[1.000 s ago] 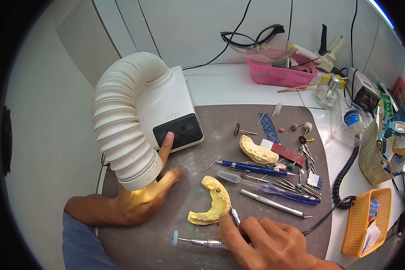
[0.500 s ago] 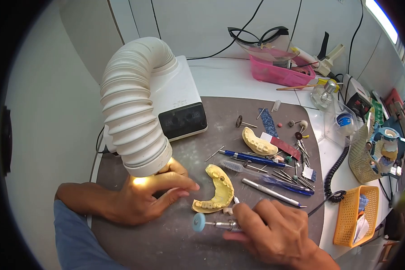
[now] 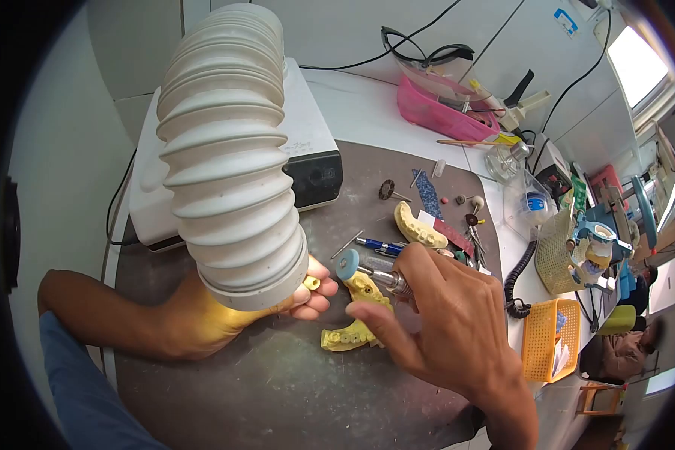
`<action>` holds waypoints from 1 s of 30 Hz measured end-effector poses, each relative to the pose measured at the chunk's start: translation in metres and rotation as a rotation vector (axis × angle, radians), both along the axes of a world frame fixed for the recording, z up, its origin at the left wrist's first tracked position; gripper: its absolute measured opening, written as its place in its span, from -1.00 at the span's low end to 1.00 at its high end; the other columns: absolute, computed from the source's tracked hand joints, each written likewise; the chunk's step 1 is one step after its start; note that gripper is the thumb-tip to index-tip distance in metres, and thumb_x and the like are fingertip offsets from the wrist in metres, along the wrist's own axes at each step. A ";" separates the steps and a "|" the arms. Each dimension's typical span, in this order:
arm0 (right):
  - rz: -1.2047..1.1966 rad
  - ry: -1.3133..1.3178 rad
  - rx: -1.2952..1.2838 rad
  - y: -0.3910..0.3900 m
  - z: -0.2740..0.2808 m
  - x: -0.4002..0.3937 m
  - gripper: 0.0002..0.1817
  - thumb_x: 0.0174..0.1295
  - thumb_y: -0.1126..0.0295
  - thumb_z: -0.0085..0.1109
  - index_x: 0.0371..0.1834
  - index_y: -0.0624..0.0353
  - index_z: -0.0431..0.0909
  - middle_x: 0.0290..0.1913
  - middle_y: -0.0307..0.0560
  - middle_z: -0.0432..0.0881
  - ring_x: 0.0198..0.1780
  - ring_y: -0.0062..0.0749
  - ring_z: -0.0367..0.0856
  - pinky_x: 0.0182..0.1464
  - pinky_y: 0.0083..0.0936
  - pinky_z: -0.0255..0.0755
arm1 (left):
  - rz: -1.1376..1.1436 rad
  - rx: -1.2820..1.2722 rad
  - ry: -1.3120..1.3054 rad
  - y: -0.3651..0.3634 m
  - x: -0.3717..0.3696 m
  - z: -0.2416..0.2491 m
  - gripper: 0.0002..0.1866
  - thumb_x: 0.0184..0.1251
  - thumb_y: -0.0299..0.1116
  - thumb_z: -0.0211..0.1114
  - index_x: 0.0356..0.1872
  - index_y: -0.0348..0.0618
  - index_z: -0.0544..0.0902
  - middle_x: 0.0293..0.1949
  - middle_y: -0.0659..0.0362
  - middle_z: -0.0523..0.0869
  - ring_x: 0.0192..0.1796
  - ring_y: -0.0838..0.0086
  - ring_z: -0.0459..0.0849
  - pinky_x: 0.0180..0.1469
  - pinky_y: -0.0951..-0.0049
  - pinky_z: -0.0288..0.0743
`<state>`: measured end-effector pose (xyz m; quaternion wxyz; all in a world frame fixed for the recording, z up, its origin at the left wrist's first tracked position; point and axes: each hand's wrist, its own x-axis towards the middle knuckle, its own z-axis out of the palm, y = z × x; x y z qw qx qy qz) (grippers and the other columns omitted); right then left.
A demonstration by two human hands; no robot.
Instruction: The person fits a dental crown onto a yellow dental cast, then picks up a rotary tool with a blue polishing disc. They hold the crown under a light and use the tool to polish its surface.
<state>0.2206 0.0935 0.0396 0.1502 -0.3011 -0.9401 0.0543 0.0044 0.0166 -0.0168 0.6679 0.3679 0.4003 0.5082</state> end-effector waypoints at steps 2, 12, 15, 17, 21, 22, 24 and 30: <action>-0.027 -0.034 0.007 0.000 -0.001 -0.006 -0.43 0.06 -0.11 0.46 -0.49 0.16 0.40 -0.65 -0.17 0.43 -0.65 -0.30 0.48 -0.57 -0.39 0.32 | -0.047 0.072 0.141 0.000 -0.002 -0.005 -0.60 0.39 -0.44 0.33 0.18 -0.35 0.51 0.04 0.06 0.66 0.08 0.48 0.67 0.19 0.53 0.60; -0.013 0.012 0.142 0.003 -0.019 -0.003 -0.29 -0.16 -0.31 0.47 -0.72 0.09 0.32 -0.72 -0.24 0.37 -0.73 -0.42 0.41 -0.67 -0.43 0.25 | 0.037 -0.034 -0.069 -0.003 0.005 -0.003 -0.69 0.22 -0.42 0.49 -0.05 -0.24 0.63 -0.13 0.20 0.75 -0.04 0.56 0.67 0.04 0.46 0.55; -0.008 0.015 0.091 0.001 -0.022 -0.006 -0.28 -0.13 -0.34 0.44 -0.72 0.10 0.33 -0.72 -0.25 0.37 -0.74 -0.44 0.40 -0.70 -0.44 0.22 | 0.007 0.029 -0.016 -0.003 0.003 -0.003 -0.69 0.23 -0.40 0.49 -0.06 -0.23 0.62 -0.15 0.22 0.74 -0.07 0.57 0.66 0.02 0.47 0.56; -0.014 -0.022 0.108 0.000 -0.023 -0.006 -0.27 -0.12 -0.37 0.40 -0.72 0.10 0.35 -0.72 -0.25 0.39 -0.76 -0.44 0.40 -0.71 -0.43 0.20 | -0.007 0.088 0.179 -0.003 0.000 -0.003 -0.66 0.23 -0.38 0.49 -0.02 -0.21 0.60 -0.14 0.23 0.73 -0.06 0.56 0.66 0.05 0.46 0.55; -0.019 -0.052 0.121 0.000 -0.023 -0.007 -0.28 -0.11 -0.37 0.40 -0.73 0.09 0.35 -0.73 -0.25 0.39 -0.76 -0.44 0.40 -0.71 -0.43 0.20 | 0.042 0.072 0.132 -0.006 0.004 -0.009 -0.63 0.25 -0.36 0.49 0.02 -0.20 0.60 -0.08 0.22 0.72 -0.03 0.55 0.65 0.08 0.46 0.53; -0.026 -0.049 0.131 0.000 -0.024 -0.006 -0.28 -0.11 -0.36 0.40 -0.74 0.09 0.35 -0.73 -0.26 0.39 -0.76 -0.44 0.40 -0.71 -0.43 0.20 | 0.033 0.047 0.108 -0.007 0.003 -0.008 -0.62 0.25 -0.36 0.48 0.03 -0.20 0.60 -0.07 0.22 0.72 -0.01 0.55 0.65 0.10 0.46 0.53; -0.032 -0.051 0.140 0.000 -0.025 -0.006 -0.29 -0.11 -0.35 0.41 -0.74 0.08 0.35 -0.73 -0.27 0.38 -0.76 -0.44 0.39 -0.71 -0.43 0.20 | 0.023 0.020 0.079 -0.007 0.004 -0.005 -0.62 0.25 -0.35 0.48 0.05 -0.20 0.59 -0.05 0.21 0.72 0.00 0.54 0.64 0.11 0.46 0.52; -0.023 -0.030 0.203 -0.002 -0.021 -0.006 -0.30 -0.13 -0.31 0.45 -0.75 0.08 0.35 -0.74 -0.30 0.34 -0.76 -0.49 0.37 -0.71 -0.46 0.18 | -0.001 -0.018 0.023 -0.006 0.003 -0.002 -0.63 0.24 -0.36 0.49 0.02 -0.20 0.61 -0.07 0.21 0.73 -0.01 0.55 0.65 0.10 0.46 0.53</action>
